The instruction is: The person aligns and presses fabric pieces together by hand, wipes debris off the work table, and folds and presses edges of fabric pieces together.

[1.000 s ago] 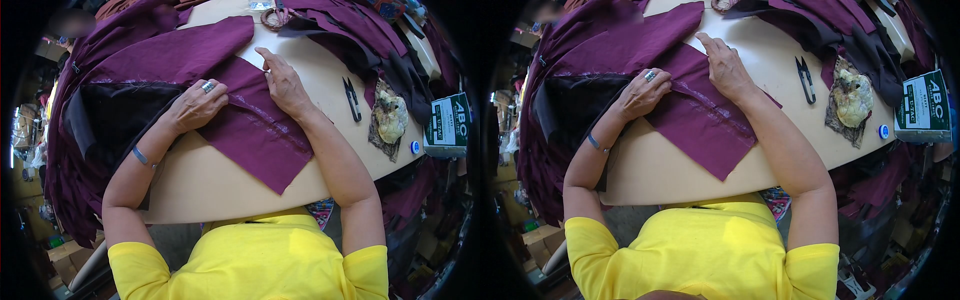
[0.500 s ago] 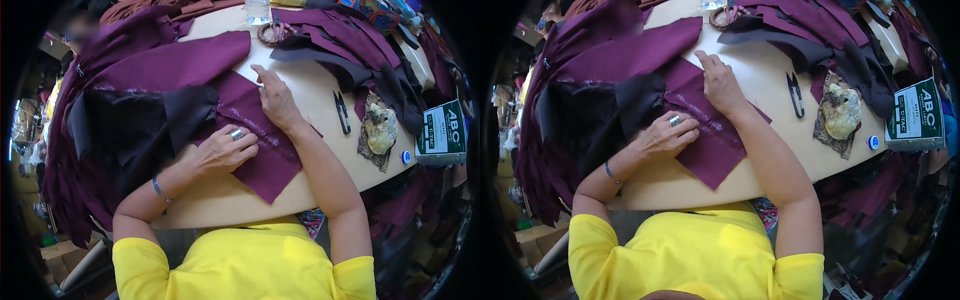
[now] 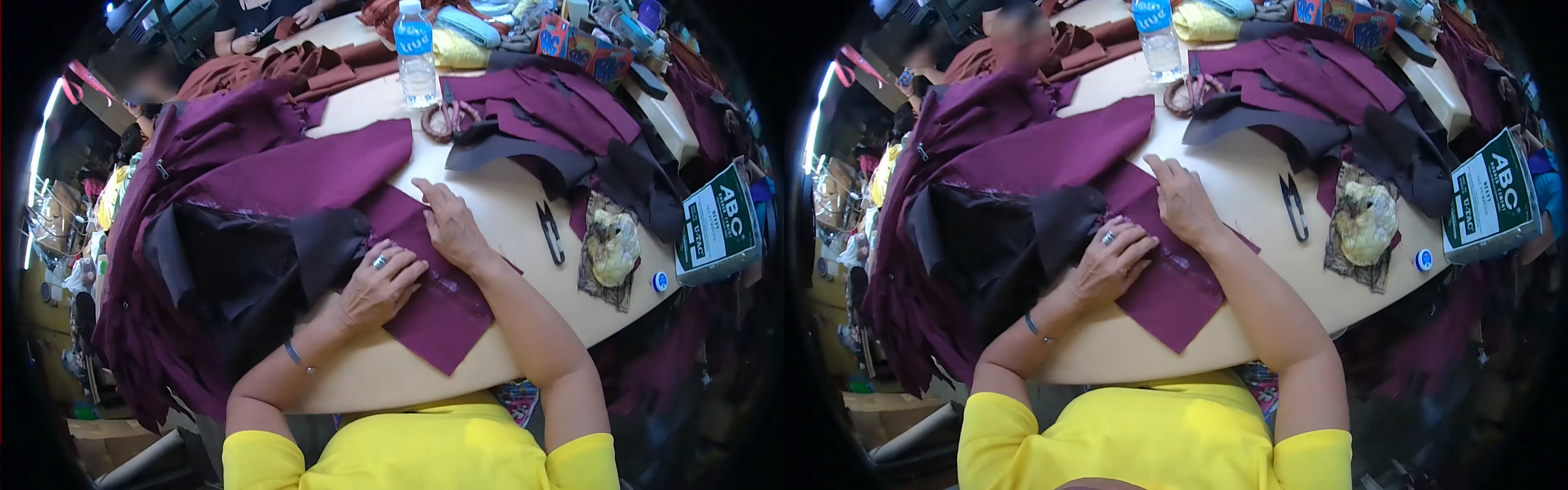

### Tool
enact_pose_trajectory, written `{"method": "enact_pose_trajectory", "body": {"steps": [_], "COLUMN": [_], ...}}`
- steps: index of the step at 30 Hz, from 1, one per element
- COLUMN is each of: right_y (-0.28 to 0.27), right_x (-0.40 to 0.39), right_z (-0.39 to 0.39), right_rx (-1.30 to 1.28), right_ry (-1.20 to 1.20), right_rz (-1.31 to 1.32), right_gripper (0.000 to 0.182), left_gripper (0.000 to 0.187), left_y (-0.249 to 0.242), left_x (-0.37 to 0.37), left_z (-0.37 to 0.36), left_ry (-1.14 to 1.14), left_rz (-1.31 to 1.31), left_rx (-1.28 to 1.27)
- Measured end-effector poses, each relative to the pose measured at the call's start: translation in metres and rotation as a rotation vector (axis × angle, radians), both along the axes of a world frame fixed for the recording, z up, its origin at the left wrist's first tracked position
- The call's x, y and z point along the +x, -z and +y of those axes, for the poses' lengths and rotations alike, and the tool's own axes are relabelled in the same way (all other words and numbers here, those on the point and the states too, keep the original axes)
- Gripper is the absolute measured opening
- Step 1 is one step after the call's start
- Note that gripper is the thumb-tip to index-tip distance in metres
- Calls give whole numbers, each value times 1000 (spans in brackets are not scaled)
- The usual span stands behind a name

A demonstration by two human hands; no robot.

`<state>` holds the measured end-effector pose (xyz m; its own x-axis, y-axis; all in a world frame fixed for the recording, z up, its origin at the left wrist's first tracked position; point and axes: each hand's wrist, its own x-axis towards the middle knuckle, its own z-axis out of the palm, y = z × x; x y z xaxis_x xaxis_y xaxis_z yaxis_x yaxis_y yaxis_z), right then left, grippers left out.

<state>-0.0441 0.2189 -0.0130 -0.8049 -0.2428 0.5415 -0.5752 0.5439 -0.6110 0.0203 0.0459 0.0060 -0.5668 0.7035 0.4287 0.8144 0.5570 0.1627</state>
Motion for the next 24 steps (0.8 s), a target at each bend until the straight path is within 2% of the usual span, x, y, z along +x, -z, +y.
{"method": "enact_pose_trajectory", "body": {"steps": [8,13,16,19,23,24], "right_y": [5,0,-18,-18,-6,-12], "right_x": [-5,2,13,19,12,11], "right_z": [2,3,10,14,13,15], "right_rx": [-13,57,171,282,183,186], "right_ry": [-26,83,188,137,103,99], "right_rz": [29,-16,-157,-172,-35,-119], "right_gripper": [45,52,57,53,50,51], "left_gripper": [25,20,23,25,29,30], "left_y": [-2,4,-4,0,0,-2], "left_x": [1,0,3,-2,-3,0], "left_z": [1,-2,-2,-10,-10,-3], "left_ry": [23,30,20,39,77,95], "left_rz": [-17,-14,-42,-40,-48,-33], "left_rx": [6,63,21,27,20,5]}}
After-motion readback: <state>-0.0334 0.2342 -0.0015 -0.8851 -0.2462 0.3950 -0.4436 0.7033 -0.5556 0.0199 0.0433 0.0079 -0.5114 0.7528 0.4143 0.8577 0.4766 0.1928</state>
